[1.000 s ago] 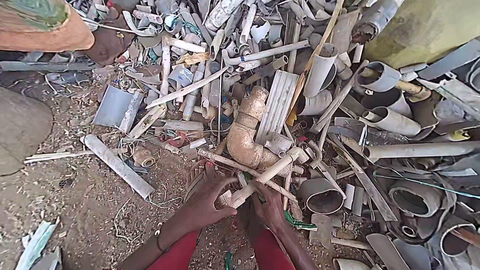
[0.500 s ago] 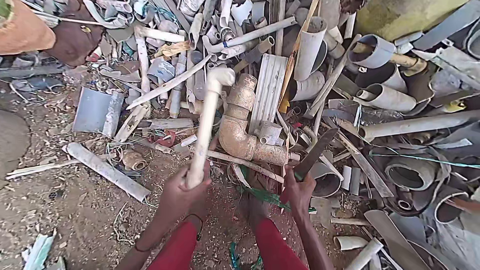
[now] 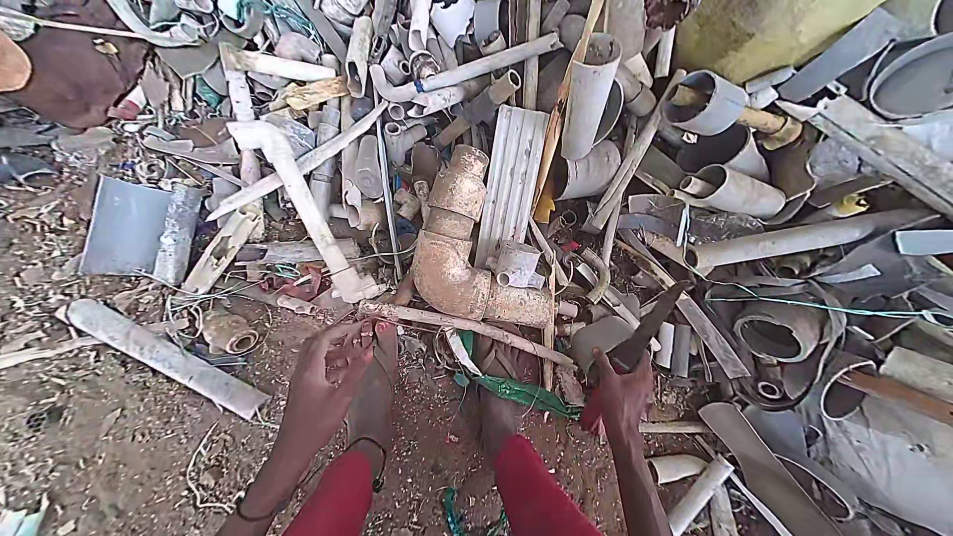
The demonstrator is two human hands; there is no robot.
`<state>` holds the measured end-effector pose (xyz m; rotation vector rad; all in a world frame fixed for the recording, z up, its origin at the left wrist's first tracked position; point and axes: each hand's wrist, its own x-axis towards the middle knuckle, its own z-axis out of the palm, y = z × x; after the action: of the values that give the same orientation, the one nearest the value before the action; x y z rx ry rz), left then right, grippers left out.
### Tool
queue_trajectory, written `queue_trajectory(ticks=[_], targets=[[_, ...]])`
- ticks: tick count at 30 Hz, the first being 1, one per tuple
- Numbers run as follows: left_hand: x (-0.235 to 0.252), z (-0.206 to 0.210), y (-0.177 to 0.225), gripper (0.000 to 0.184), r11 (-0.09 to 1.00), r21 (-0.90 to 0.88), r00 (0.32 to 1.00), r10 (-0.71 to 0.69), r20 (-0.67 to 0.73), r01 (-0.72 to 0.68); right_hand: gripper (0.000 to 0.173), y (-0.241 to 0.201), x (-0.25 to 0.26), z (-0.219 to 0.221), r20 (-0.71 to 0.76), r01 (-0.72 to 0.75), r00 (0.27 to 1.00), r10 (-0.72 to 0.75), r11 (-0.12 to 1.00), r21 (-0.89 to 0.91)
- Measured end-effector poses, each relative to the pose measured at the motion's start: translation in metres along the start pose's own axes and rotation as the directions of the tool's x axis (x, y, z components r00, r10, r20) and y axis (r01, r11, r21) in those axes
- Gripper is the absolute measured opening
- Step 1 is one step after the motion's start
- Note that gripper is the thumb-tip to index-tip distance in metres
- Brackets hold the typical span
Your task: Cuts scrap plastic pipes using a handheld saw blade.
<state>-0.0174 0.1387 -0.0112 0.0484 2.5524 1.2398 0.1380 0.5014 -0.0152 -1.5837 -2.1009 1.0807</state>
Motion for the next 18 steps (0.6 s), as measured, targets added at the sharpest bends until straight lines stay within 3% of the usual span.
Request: queue_trajectory(ticks=[3, 5, 7, 8, 11, 13, 14, 15, 16, 18], targets=[[-0.018, -0.007, 0.000, 0.036, 0.981, -0.155, 0.985, -0.096, 0.141, 0.117, 0.053, -0.029, -0.016, 0.001, -0.018, 0.178, 0.984, -0.178, 0.983, 0.031], [-0.020, -0.012, 0.009, 0.027, 0.915, -0.347, 0.965, -0.129, 0.228, 0.204, 0.042, -0.050, -0.032, -0.001, 0.018, 0.417, 0.909, -0.417, 0.908, 0.042], [-0.018, -0.015, 0.019, 0.028, 0.816, -0.515, 0.938, -0.094, 0.333, 0.264, 0.029, -0.065, -0.046, 0.006, 0.091, 0.600, 0.777, -0.622, 0.777, 0.187], [-0.017, -0.016, 0.027, 0.039, 0.768, -0.568, 0.918, -0.062, 0.392, 0.295, 0.025, -0.073, -0.055, 0.011, 0.148, 0.634, 0.712, -0.687, 0.719, 0.285], [-0.012, -0.014, 0.049, 0.098, 0.594, -0.698, 0.846, 0.053, 0.530, 0.400, 0.020, -0.090, -0.082, 0.030, 0.337, 0.629, 0.457, -0.823, 0.567, 0.532], [-0.008, -0.006, 0.046, 0.104, 0.485, -0.786, 0.853, 0.141, 0.503, 0.383, 0.023, -0.095, -0.094, 0.043, 0.433, 0.586, 0.264, -0.862, 0.500, 0.638], [-0.006, -0.001, 0.042, 0.096, 0.428, -0.833, 0.869, 0.181, 0.460, 0.352, 0.024, -0.097, -0.097, 0.045, 0.474, 0.565, 0.185, -0.861, 0.488, 0.665], [-0.006, 0.002, 0.039, 0.087, 0.390, -0.858, 0.888, 0.174, 0.425, 0.334, 0.025, -0.097, -0.098, 0.046, 0.494, 0.550, 0.144, -0.857, 0.485, 0.680], [-0.007, 0.003, 0.037, 0.086, 0.375, -0.858, 0.901, 0.118, 0.418, 0.349, 0.025, -0.096, -0.096, 0.045, 0.495, 0.546, 0.151, -0.855, 0.490, 0.679], [-0.010, 0.001, 0.039, 0.097, 0.409, -0.817, 0.904, -0.052, 0.425, 0.407, 0.021, -0.091, -0.090, 0.040, 0.478, 0.557, 0.265, -0.838, 0.537, 0.634]])
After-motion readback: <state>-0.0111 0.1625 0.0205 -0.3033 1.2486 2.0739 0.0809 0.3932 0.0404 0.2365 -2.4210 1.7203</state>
